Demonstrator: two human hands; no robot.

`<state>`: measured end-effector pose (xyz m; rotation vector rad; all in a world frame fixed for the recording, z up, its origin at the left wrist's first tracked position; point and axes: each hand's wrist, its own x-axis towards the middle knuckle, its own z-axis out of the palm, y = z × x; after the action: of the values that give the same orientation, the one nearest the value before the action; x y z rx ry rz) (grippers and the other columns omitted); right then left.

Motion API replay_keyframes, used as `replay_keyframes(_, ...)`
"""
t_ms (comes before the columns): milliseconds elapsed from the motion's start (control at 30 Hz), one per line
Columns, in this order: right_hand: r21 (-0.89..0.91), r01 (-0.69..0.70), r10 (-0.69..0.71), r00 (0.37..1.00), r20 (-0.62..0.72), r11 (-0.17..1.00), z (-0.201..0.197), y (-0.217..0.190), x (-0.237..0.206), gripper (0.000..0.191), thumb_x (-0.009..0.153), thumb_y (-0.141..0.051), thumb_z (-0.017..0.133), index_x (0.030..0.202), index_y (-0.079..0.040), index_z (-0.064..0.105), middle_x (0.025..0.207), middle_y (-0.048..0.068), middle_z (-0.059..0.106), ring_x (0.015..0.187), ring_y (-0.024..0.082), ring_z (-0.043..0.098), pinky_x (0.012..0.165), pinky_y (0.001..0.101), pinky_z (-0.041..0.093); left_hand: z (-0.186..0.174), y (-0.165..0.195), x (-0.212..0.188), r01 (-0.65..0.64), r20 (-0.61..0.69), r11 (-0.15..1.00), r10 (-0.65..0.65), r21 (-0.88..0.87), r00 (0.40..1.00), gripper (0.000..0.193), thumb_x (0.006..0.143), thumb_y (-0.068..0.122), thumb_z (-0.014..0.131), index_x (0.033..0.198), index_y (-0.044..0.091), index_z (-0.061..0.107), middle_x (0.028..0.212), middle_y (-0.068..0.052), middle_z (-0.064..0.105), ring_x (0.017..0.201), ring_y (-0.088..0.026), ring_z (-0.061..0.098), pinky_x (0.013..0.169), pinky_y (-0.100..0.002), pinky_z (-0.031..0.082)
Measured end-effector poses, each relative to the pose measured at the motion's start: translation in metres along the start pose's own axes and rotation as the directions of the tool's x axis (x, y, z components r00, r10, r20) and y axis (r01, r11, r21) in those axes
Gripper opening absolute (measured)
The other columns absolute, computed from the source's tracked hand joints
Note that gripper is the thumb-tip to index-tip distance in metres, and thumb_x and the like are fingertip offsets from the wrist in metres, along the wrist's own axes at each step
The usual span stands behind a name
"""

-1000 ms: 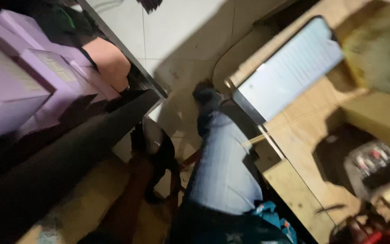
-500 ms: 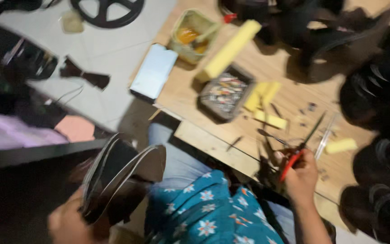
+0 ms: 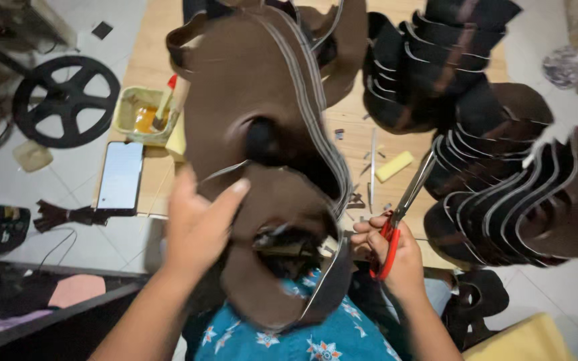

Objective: The person sits at a workbench and uses red-handled shears to trim excess material from the edges of dark sandal upper components, one piece at a time, rotating each piece to cut along its edge. Trimmed scraps fall onto the table and finished pieces are placed with a large pile of similar components.

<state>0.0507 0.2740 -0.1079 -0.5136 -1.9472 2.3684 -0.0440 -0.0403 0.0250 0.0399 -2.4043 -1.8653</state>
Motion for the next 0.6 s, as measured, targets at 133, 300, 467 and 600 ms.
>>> replay_keyframes(133,0.064,0.009,-0.009,1.000,0.006,0.998,-0.015,0.001,-0.002,0.030,0.099,-0.009,0.062,0.125,0.003,0.054,0.121,0.020,0.066,0.099,0.025,0.067,0.080,0.0370,0.057,0.068,-0.026,0.034,-0.273,-0.015,0.929,0.285,0.250,0.958,0.045,0.083,0.017,0.082,0.115,-0.002,0.058,0.107,-0.020,0.067,0.101,-0.033,0.065,0.089,-0.040,0.052)
replay_keyframes(300,0.048,0.011,-0.016,0.996,0.084,0.999,-0.017,-0.016,-0.009,0.030,0.095,-0.012,0.061,0.122,0.000,0.054,0.123,0.019,0.069,0.106,0.026,0.073,0.084,0.0379,0.061,0.081,-0.025,0.030,-0.214,0.078,0.956,0.203,0.198,0.976,0.046,0.081,0.017,0.081,0.114,0.000,0.055,0.101,-0.017,0.067,0.096,-0.034,0.067,0.086,-0.041,0.051)
replay_keyframes(467,-0.211,0.000,-0.039,0.983,-0.181,0.977,0.007,-0.048,-0.026,0.037,0.090,-0.007,0.075,0.121,0.003,0.058,0.112,0.025,0.068,0.091,0.022,0.064,0.080,0.0343,0.053,0.068,0.000,0.000,-0.472,0.159,0.873,0.452,0.123,0.878,0.025,0.083,0.000,0.071,0.107,0.003,0.064,0.105,-0.014,0.071,0.101,-0.032,0.069,0.091,-0.038,0.054)
replay_keyframes(600,-0.414,0.370,-0.439,0.895,-0.082,0.832,0.012,-0.090,-0.038,0.054,0.075,-0.008,0.081,0.120,-0.002,0.053,0.115,0.009,0.064,0.095,0.011,0.064,0.082,0.0258,0.053,0.063,0.033,-0.022,-0.446,0.296,0.889,0.457,-0.108,0.839,0.024,0.080,-0.006,0.068,0.103,0.001,0.065,0.110,-0.012,0.074,0.101,-0.025,0.074,0.090,-0.034,0.058)
